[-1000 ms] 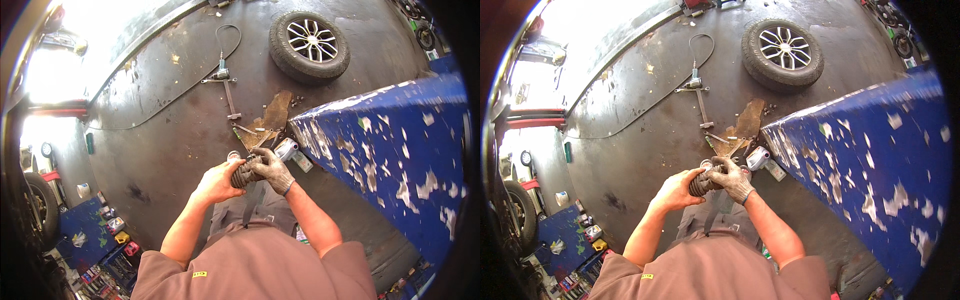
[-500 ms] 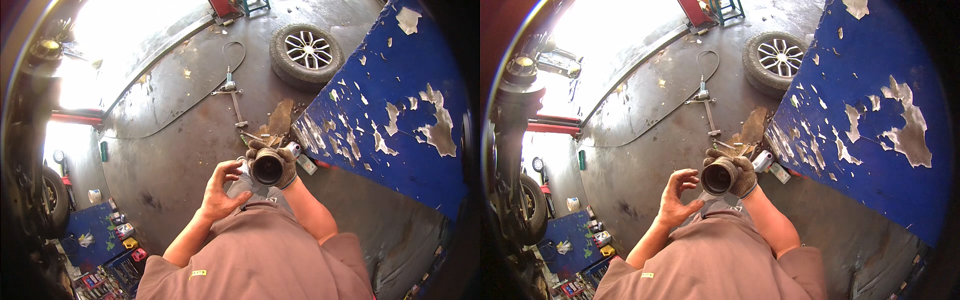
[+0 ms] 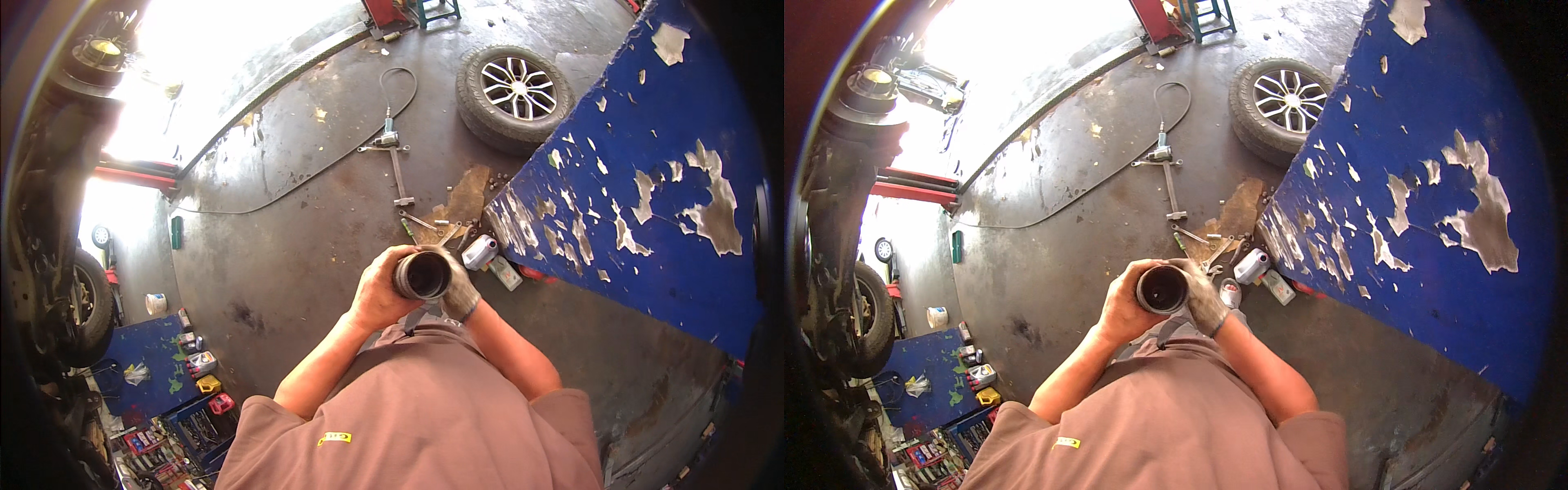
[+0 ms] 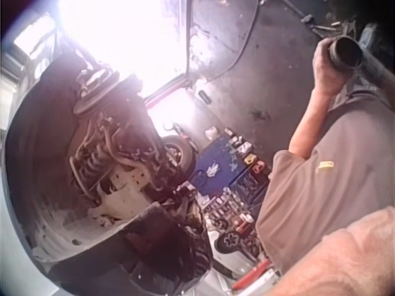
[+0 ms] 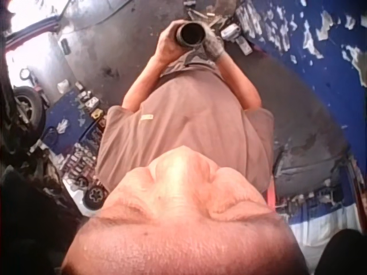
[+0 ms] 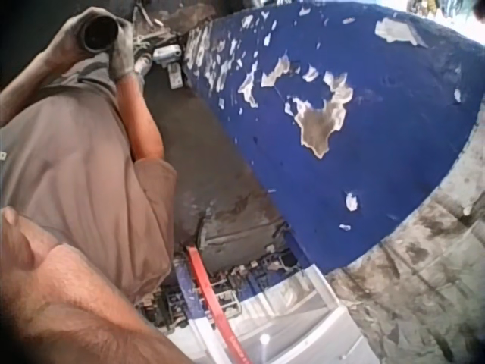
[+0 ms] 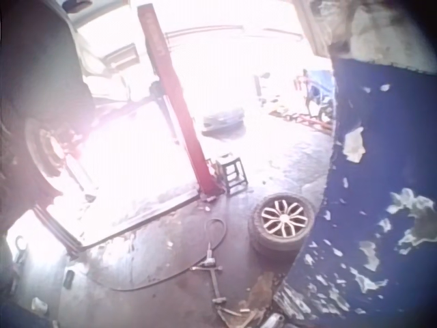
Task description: The person picks up a cylindrical rubber boot and uses a metal tool to scrape and clean its interior and exterior surfaces. The person repeatedly rotates and manipulates the boot while working in a garage setting.
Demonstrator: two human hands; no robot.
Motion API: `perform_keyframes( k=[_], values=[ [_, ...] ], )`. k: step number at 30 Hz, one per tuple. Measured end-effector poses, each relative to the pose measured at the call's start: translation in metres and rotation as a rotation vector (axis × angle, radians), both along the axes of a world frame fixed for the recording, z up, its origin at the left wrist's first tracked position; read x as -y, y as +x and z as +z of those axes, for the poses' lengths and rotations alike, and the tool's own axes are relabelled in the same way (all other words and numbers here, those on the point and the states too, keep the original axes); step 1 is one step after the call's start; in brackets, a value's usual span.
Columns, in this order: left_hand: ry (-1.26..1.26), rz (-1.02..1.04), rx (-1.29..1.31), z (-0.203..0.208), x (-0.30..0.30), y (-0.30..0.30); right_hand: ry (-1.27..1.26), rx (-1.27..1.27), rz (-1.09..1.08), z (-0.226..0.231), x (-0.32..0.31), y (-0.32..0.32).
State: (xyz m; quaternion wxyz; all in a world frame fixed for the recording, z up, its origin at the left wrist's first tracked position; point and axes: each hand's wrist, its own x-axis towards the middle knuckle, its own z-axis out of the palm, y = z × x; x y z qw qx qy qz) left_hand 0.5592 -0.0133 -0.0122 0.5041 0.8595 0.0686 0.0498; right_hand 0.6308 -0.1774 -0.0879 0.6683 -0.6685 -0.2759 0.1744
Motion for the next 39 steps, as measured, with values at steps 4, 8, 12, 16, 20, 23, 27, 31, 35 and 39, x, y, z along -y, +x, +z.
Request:
perform_keyframes(
  k=[4, 8, 12, 16, 20, 23, 27, 31, 35, 39],
  values=[
    [0.055, 0.055, -0.071, -0.002, -0.019, -0.008, 0.048, 0.048, -0.249, 0.068, 0.025, -0.001],
    [0.049, 0.018, -0.108, -0.001, -0.022, -0.012, -0.361, 0.374, 0.28, 0.119, 0.05, 0.021],
    [0.148, -0.208, -0.137, -0.006, -0.021, -0.015, -0.809, 0.281, 0.695, 0.114, 0.031, 0.026],
    [0.155, -0.211, -0.218, -0.017, -0.019, -0.019, -0.837, 0.079, 0.92, 0.082, 0.012, 0.02],
    [0.207, -0.184, -0.287, -0.02, -0.018, -0.024, -0.875, 0.12, 0.823, 0.049, 0.006, 0.009],
    [0.231, -0.264, -0.313, -0.019, -0.016, -0.025, -0.735, -0.127, 0.887, 0.026, 0.012, 0.002],
    [0.34, -0.518, -0.405, -0.019, -0.008, -0.018, -0.367, -0.426, 0.983, 0.003, 0.013, -0.012],
    [0.456, -0.688, -0.485, -0.024, -0.005, 0.006, -0.385, -0.715, 0.851, -0.006, 0.021, -0.012],
    [0.374, -0.481, -0.332, -0.017, -0.023, 0.015, -0.412, -0.939, 0.71, -0.008, 0.035, 0.002],
    [-0.188, -0.091, -0.352, -0.016, -0.061, -0.003, -0.274, -1.028, 0.637, -0.001, 0.037, -0.003]
  ],
)
